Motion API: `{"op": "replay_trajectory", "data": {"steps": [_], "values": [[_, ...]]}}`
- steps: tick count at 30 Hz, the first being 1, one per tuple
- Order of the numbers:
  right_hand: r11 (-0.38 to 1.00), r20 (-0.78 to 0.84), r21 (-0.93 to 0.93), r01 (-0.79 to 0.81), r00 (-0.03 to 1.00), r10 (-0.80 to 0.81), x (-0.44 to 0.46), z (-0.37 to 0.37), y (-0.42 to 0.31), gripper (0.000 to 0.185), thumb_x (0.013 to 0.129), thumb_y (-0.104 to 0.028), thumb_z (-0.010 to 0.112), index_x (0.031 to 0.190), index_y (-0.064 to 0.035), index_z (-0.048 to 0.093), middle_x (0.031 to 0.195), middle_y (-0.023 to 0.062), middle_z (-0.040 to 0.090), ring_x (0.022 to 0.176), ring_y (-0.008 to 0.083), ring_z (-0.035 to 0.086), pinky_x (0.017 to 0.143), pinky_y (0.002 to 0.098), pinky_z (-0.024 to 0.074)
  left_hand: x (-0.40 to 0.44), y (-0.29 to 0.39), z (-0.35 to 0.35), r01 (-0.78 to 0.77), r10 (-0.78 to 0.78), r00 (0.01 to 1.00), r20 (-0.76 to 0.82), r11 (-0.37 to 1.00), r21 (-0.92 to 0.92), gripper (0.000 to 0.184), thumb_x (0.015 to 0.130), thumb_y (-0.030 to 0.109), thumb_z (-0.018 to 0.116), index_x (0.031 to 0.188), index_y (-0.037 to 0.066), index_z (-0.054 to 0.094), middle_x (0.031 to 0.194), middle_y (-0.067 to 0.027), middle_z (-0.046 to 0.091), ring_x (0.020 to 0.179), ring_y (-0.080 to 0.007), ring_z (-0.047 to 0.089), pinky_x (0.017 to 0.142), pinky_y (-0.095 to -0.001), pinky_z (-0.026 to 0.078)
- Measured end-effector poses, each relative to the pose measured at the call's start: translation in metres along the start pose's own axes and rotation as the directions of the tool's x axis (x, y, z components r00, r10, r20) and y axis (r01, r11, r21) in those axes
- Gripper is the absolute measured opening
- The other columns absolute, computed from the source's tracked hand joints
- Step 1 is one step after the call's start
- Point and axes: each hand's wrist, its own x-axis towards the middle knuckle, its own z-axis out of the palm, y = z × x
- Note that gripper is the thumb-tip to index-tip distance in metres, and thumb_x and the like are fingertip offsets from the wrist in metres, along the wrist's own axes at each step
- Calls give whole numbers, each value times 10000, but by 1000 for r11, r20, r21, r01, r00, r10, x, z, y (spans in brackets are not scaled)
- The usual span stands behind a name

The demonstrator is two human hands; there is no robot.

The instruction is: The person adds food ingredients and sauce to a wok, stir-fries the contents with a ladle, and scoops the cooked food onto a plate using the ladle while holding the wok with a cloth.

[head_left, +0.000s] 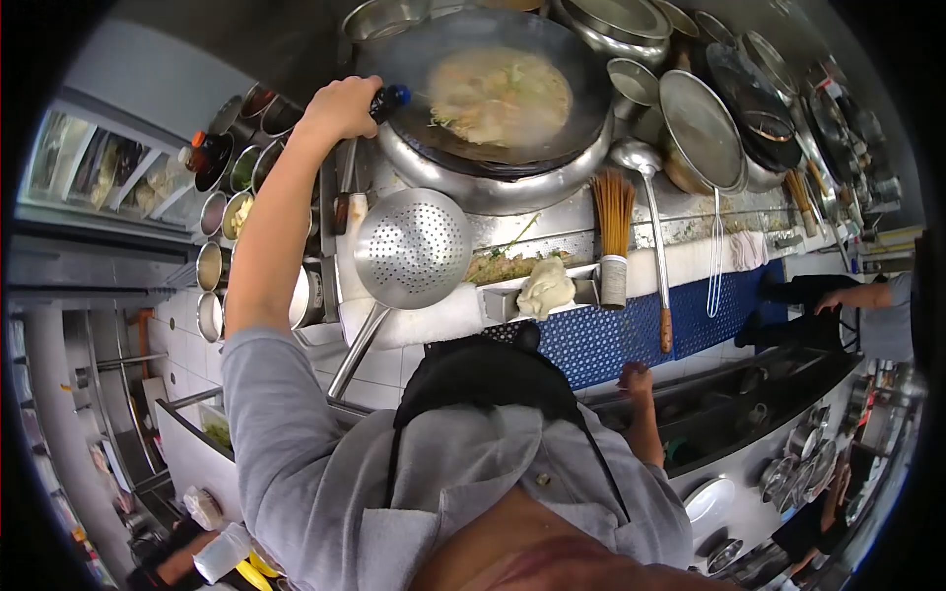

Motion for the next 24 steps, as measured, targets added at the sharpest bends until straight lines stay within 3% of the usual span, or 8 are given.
{"op": "replay_trajectory", "data": {"steps": [3,4,5,10,11,13,15,24], "values": [[987,286,-81,142,952,-113,57,-17,111,297,784,-339,700,875,-83,579,616,38,547,454,198,526,391,357,422,-35,-41,22,-13,-103,934,-343,948,-319,715,588,296,781,1237,90,565,1098,-181,643,1055,-358,602,912,-418,464],[578,489,-382,721,689,-535,44,-4,86,258,819,-341,653,821,-93,584,631,56,579,467,196,548,393,369,421,-49,-52,28,-48,-145,892,-428,911,-409,775,582,341,799,1273,102,543,1113,-182,641,1052,-355,605,927,-398,460],[-163,551,-569,806,227,-803,29,10,57,257,854,-344,605,767,-103,590,646,74,612,479,195,570,395,381,421,-66,-62,29,-52,-208,851,-482,880,-472,786,589,339,813,1279,85,535,1118,-170,643,1043,-323,615,924,-377,462],[-218,647,-344,913,62,-760,8,37,-11,124,774,-107,667,882,-73,615,617,84,561,443,213,532,344,360,377,-124,-153,45,-206,-476,497,-725,748,-632,779,648,181,874,1273,-42,466,1084,-106,610,964,-172,615,833,-296,501],[382,560,-417,824,565,-606,4,36,-18,107,810,-122,647,894,-63,617,604,79,561,428,197,525,334,349,376,-128,-175,48,-259,-567,421,-708,673,-693,751,631,208,865,1237,-32,491,1090,-129,608,979,-196,607,861,-314,481],[888,299,-420,187,952,-59,-16,48,-47,109,843,-133,631,913,-50,621,591,76,561,413,180,519,325,330,379,-125,-228,57,-320,-649,249,-719,646,-693,728,616,217,859,1200,-14,490,1088,-140,580,966,-208,578,878,-322,460],[934,0,-285,-214,975,223,-42,73,-100,120,836,-127,639,924,-46,628,591,81,564,412,175,521,327,315,388,-117,-278,69,-278,-642,122,-757,710,-647,759,619,202,857,1221,-2,442,1071,-138,572,964,-233,580,883,-339,457],[892,-14,-432,-129,991,137,-79,71,-106,179,862,-237,600,889,-64,637,600,79,578,423,184,538,341,342,430,-85,-384,150,140,-820,80,-567,572,-808,710,616,116,825,1184,5,413,1101,-228,583,1017,-380,590,904,-421,445]]}}
